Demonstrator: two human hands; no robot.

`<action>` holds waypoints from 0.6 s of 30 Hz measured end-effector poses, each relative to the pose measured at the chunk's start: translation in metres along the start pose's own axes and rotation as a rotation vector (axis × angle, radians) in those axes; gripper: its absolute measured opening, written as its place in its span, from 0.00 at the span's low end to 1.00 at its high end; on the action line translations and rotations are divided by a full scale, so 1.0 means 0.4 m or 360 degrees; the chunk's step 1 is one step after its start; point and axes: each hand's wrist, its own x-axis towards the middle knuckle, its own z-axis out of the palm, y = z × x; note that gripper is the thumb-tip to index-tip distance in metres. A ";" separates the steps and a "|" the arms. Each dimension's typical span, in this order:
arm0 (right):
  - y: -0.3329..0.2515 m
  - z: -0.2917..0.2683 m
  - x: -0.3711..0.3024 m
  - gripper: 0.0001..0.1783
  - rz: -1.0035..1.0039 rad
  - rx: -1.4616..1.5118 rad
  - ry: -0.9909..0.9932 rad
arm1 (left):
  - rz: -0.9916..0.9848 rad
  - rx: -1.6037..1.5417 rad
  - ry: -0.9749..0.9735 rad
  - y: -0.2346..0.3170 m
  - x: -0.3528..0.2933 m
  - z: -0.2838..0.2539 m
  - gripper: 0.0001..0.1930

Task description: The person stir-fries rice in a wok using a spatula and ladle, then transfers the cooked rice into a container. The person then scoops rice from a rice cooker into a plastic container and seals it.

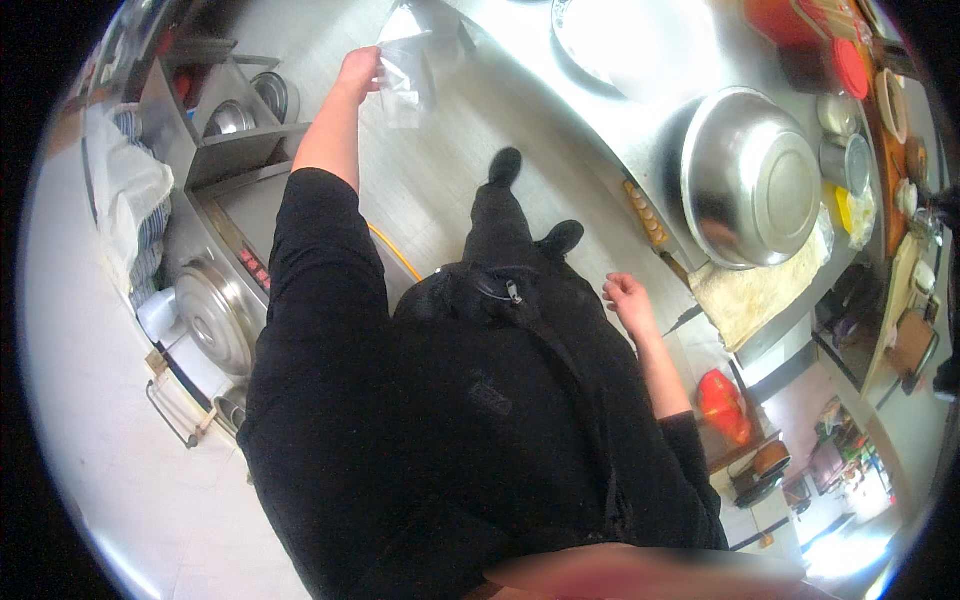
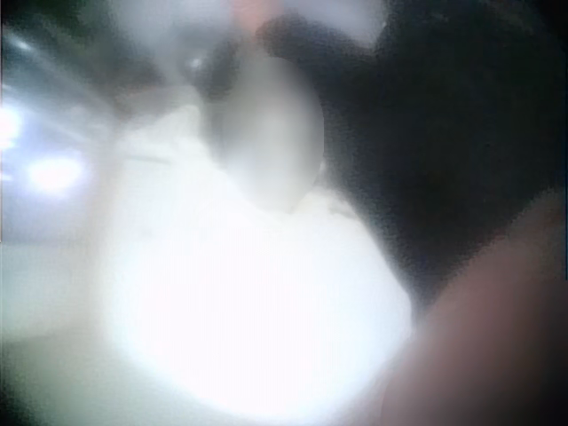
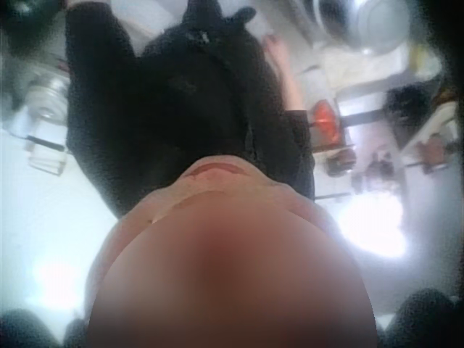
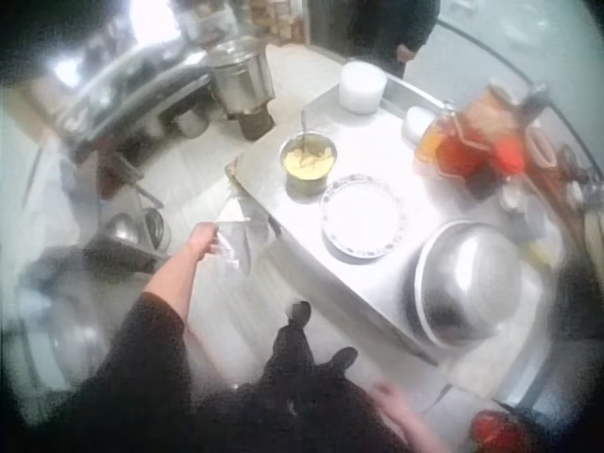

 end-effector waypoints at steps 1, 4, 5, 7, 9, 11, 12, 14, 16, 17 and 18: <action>0.010 -0.005 -0.008 0.18 0.0029 0.0059 0.0036 | -0.0025 0.0029 -0.0046 0.005 0.017 -0.005 0.16; 0.019 -0.004 -0.018 0.18 0.0066 0.0118 0.0135 | 0.0583 0.1408 -0.0115 0.014 0.056 -0.025 0.15; 0.018 0.002 -0.017 0.18 0.0084 0.0106 0.0157 | 0.0670 0.1543 -0.0120 0.020 0.066 -0.035 0.15; 0.007 0.020 -0.008 0.18 0.0069 -0.0019 0.0126 | 0.0747 0.1653 0.0080 0.021 0.067 -0.049 0.15; -0.014 0.046 0.010 0.18 -0.0007 -0.0118 0.0107 | 0.0563 0.1549 0.0120 0.021 0.059 -0.058 0.14; -0.037 0.073 0.030 0.19 -0.0085 -0.0221 0.0093 | 0.0438 0.1583 0.0137 0.019 0.051 -0.060 0.14; -0.048 0.084 0.039 0.19 -0.0136 -0.0227 0.0093 | 0.0429 0.1663 0.0153 0.015 0.047 -0.058 0.14; -0.061 0.099 0.051 0.20 -0.0090 -0.0215 0.0088 | 0.0445 0.1831 0.0120 -0.001 0.043 -0.046 0.14; -0.058 0.101 0.053 0.20 -0.0060 -0.0143 0.0076 | 0.0570 0.1981 0.0065 -0.039 0.035 -0.023 0.14; -0.049 0.098 0.049 0.20 -0.0013 -0.0080 0.0059 | 0.0500 0.2101 -0.0038 -0.073 0.016 -0.001 0.14; -0.034 0.094 0.042 0.20 -0.0022 -0.0082 0.0088 | 0.0536 0.2191 -0.0097 -0.107 0.002 0.022 0.14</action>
